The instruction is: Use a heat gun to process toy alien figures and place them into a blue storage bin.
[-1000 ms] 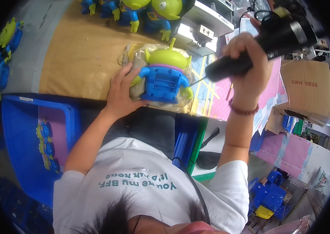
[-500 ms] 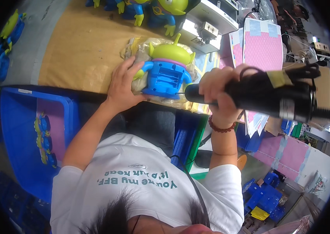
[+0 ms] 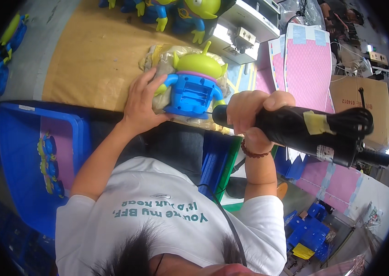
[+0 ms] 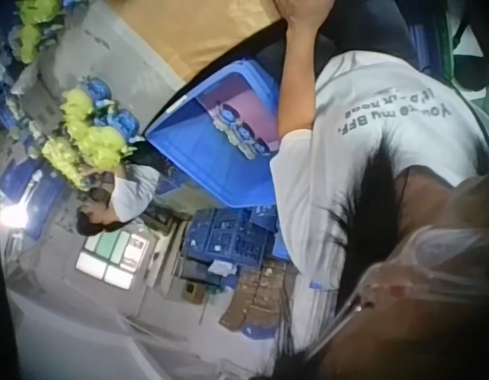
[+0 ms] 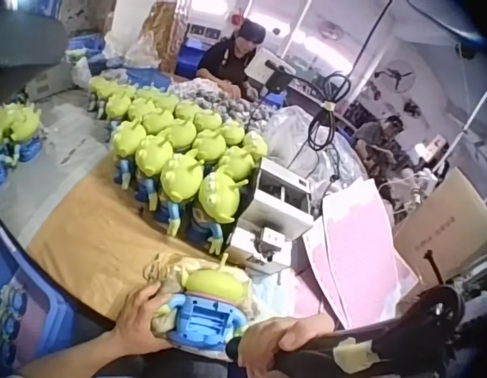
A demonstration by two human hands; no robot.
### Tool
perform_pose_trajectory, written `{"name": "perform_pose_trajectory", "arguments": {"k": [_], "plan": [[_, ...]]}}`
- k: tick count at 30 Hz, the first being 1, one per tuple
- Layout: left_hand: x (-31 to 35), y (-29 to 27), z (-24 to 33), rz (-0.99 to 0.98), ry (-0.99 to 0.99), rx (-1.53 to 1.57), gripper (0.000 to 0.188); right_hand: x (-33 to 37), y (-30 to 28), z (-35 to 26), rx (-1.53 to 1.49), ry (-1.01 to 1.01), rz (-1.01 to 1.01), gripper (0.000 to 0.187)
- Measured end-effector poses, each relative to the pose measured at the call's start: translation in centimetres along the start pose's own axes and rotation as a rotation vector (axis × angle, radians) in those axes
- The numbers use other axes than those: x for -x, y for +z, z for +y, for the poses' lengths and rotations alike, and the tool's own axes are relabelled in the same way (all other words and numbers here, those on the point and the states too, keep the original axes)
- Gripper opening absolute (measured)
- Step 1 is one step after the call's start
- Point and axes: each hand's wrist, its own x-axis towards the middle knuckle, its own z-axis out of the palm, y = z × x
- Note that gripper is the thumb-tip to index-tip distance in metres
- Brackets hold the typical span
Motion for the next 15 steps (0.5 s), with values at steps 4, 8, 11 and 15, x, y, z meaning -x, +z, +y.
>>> {"name": "perform_pose_trajectory", "arguments": {"k": [4,8,11,15], "plan": [[0.0,-0.1,-0.1,0.007,-0.002,0.012,0.091,-0.8,-0.4,-0.4,-0.055,0.045,0.092,0.047],[-0.1,0.0,0.0,0.028,-0.01,0.069,0.095,-4.7,-2.2,-2.9,-0.23,0.022,0.335,0.044],[-0.1,-0.2,0.1,0.026,-0.025,0.083,0.097,-8.7,-7.7,-1.5,0.2,0.001,0.491,0.036],[-0.2,0.0,-0.1,0.03,-0.018,0.116,0.097,-10.0,-8.8,2.9,0.324,0.052,0.696,0.014]]}}
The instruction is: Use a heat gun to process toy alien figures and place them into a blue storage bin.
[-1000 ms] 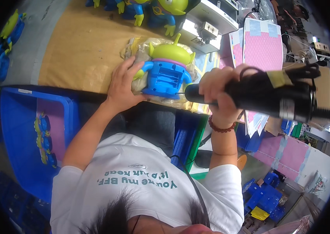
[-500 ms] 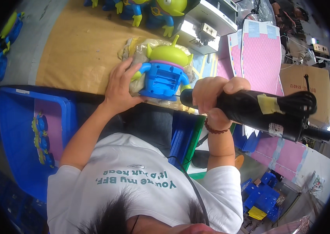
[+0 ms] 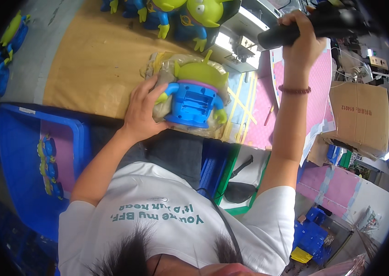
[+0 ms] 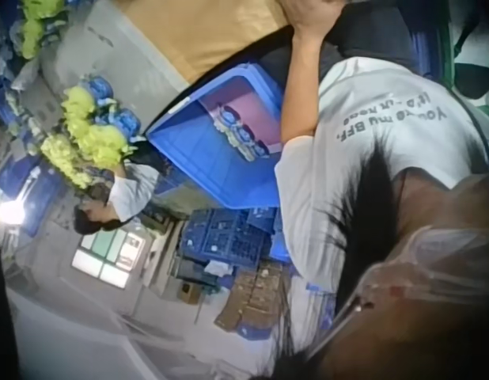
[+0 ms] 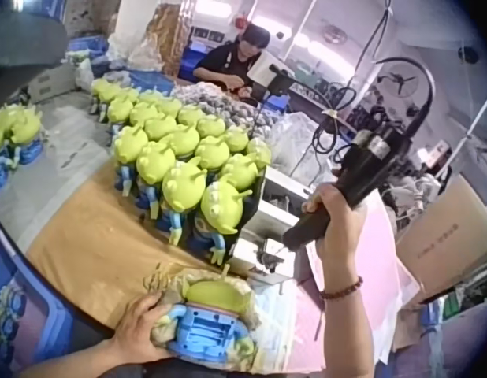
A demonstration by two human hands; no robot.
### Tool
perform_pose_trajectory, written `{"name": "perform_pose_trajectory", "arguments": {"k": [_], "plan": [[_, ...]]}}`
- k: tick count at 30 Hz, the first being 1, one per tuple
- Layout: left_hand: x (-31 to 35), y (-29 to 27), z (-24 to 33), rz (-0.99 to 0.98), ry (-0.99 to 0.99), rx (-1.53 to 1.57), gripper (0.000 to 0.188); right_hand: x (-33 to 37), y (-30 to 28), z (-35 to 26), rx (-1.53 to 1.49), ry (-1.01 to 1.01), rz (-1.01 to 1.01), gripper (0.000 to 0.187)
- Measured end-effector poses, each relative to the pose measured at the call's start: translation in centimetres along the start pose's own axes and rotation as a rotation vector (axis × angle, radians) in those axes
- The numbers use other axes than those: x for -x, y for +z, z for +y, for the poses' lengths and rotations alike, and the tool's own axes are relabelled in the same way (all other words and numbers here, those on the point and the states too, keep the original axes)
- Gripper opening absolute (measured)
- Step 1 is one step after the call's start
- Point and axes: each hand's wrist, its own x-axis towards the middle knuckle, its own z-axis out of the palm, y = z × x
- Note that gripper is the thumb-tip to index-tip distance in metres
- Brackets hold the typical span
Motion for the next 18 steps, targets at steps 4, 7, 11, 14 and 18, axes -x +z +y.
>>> {"name": "perform_pose_trajectory", "arguments": {"k": [4,7,11,14,18], "plan": [[0.1,-0.1,-0.1,-0.004,-0.007,-0.02,0.096,-0.5,-0.6,2.3,0.089,0.187,-0.011,0.014],[0.2,-0.2,-0.1,0.003,-0.005,-0.027,0.095,-0.7,-0.7,-0.1,-0.046,0.207,-0.128,0.026],[0.4,-0.3,-0.2,-0.023,-0.005,-0.078,0.092,3.2,0.7,-4.6,-0.181,0.23,-0.226,0.039],[0.4,-0.3,-0.3,-0.006,0.019,-0.076,0.091,7.8,2.8,-6.7,-0.203,0.167,-0.341,0.039],[0.3,-0.2,-0.1,0.023,0.028,-0.064,0.091,11.1,4.7,-6.7,-0.321,0.1,-0.4,0.05]]}}
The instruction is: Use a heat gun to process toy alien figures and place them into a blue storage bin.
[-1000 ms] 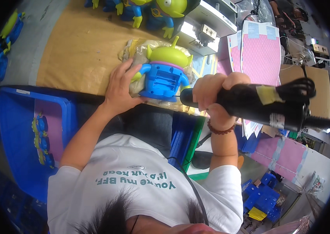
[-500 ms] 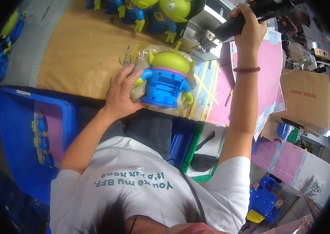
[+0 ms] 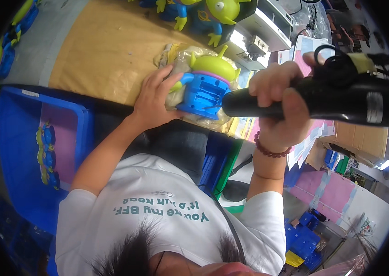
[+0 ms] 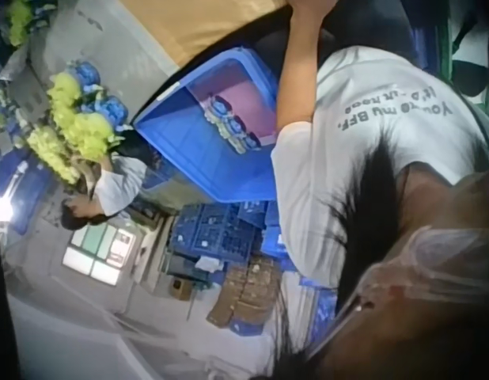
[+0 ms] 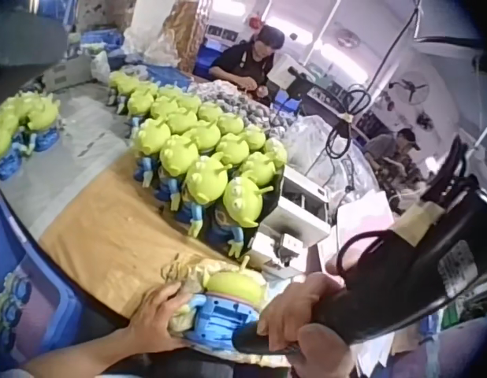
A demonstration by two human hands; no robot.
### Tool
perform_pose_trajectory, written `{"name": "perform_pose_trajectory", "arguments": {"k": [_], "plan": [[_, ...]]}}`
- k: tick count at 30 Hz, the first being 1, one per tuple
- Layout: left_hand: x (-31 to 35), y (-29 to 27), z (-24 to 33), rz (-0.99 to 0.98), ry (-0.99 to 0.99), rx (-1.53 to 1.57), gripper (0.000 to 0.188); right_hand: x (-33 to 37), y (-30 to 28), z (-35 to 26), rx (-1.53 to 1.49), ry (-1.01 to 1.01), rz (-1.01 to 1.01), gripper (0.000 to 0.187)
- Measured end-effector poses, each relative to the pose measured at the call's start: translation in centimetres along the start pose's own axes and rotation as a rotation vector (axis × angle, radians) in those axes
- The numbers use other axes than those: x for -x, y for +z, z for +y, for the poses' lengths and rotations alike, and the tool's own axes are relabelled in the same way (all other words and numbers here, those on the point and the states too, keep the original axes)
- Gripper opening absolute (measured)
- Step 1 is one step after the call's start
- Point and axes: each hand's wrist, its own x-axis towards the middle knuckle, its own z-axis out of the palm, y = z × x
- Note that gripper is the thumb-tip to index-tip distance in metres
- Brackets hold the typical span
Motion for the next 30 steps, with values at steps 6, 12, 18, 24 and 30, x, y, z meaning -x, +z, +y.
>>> {"name": "perform_pose_trajectory", "arguments": {"k": [6,12,18,24,30], "plan": [[-0.1,-0.1,0.2,0.009,-0.028,0.068,0.094,1.1,0.8,1.4,0.17,0.024,-0.067,0.054],[0.0,-0.2,0.2,0.008,-0.039,0.06,0.092,1.3,-0.4,2.7,0.284,0.067,-0.264,0.032],[0.0,-0.1,0.3,0.005,-0.049,0.077,0.089,1.9,1.0,4.1,0.02,-0.051,-0.25,0.042],[0.1,-0.6,0.7,-0.022,-0.084,0.085,0.087,1.7,0.6,3.8,0.178,0.026,-0.305,0.028],[-2.1,-2.9,3.2,-0.098,-0.258,0.114,0.054,1.1,0.2,2.4,0.038,0.142,-0.184,0.027]]}}
